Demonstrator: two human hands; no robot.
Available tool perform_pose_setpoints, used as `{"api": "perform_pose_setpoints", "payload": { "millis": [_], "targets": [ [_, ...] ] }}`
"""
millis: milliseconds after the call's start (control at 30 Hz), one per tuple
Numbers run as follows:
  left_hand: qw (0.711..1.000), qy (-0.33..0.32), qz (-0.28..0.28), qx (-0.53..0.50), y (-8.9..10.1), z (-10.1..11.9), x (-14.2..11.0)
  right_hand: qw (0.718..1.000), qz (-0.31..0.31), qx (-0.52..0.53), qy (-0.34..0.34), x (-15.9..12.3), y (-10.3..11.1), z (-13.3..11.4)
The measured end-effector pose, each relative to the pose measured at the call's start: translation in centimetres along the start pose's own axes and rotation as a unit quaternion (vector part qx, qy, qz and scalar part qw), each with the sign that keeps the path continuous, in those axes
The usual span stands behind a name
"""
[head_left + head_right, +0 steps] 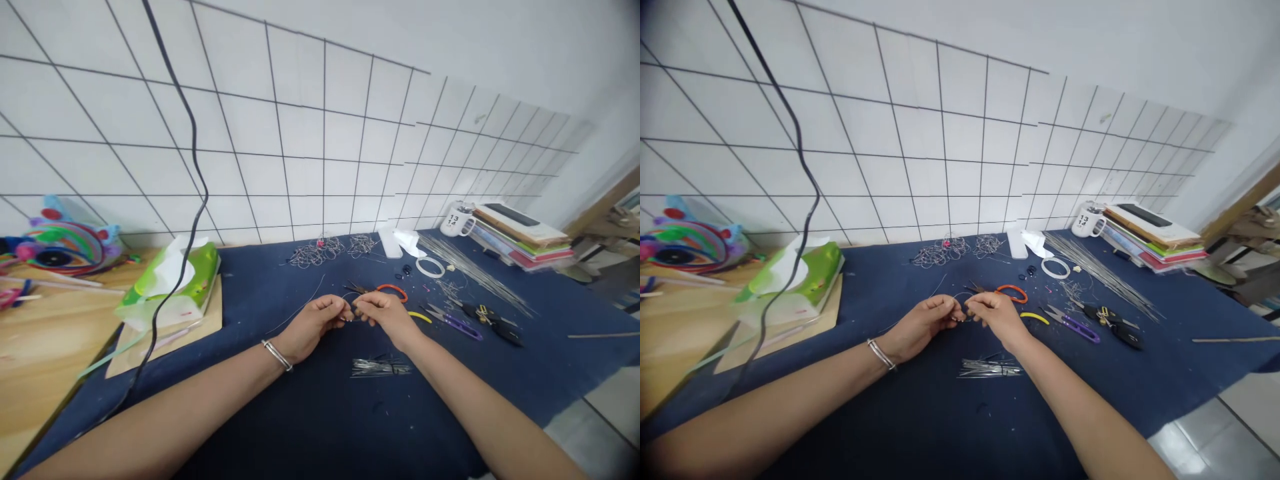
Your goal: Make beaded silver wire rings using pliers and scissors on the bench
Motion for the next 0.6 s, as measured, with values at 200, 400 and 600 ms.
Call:
{"api": "perform_pose_setpoints", "payload": {
  "millis": [200,400,600],
  "targets": [
    [0.994,0.034,-0.02,-0.097,0.3,-0.6,0.5,0.99,-0.032,0.124,-0.06,-0.4,-1.1,1.5],
    [0.993,0.042,-0.018,-0.112,0.1,-0.8,0.7,0.982,-0.018,0.176,-0.073,-0.6,-1.2,1.7],
    [0.991,0.034,-0.015,-0.128,-0.3,-0.6,0.4,0.978,0.032,0.195,-0.061,-1.0,-0.9,1.7]
  ]
}}
Point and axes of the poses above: each hand's wrist, its own x-axis towards the middle knuckle, its own y-axis out of the back of the hand, z = x × y, the point moved 6 cm from there along x, towards the middle knuckle, and after that the axes turned 5 degrees about z, right-handed, at the moved point
